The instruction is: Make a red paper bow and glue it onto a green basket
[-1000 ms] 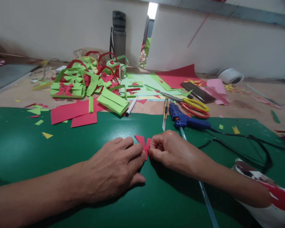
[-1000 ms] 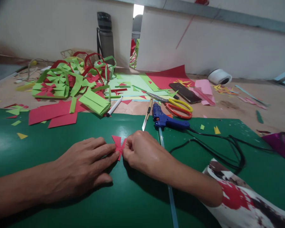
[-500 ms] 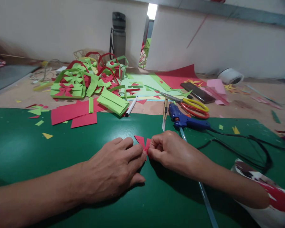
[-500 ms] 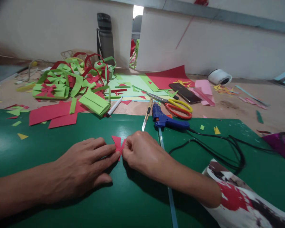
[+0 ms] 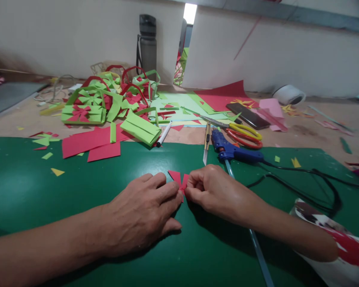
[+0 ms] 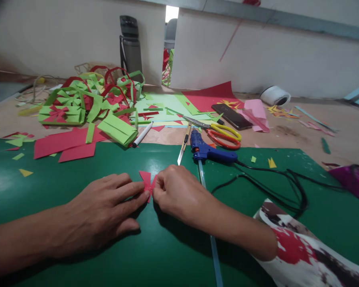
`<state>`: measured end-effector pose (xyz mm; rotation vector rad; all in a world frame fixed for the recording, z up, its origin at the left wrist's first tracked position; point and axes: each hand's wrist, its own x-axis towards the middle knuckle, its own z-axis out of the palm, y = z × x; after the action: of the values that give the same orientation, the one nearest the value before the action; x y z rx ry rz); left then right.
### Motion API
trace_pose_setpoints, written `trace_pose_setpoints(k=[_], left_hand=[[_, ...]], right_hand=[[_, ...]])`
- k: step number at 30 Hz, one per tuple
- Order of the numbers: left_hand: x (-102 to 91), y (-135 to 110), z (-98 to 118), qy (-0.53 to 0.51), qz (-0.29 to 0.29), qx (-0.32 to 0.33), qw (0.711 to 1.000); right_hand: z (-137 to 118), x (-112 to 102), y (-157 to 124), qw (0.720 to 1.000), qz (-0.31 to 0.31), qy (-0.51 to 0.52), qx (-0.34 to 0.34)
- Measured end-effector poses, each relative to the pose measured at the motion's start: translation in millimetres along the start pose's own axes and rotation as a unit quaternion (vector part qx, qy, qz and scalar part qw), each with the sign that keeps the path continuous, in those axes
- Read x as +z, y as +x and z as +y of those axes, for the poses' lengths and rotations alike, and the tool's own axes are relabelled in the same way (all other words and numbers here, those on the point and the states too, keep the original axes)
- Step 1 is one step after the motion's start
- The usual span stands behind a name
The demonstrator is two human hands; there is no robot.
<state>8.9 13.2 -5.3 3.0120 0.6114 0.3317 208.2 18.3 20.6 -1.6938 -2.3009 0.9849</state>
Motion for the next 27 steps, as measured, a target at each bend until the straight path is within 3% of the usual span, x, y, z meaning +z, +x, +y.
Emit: trace_pose_setpoints(k=[27], left_hand=[[0.2,3.2,0.8,0.000,-0.015,-0.004,1.000]], right_hand=[[-2.2,0.3,-0.5,1.000,0.003,0.010,0.004]])
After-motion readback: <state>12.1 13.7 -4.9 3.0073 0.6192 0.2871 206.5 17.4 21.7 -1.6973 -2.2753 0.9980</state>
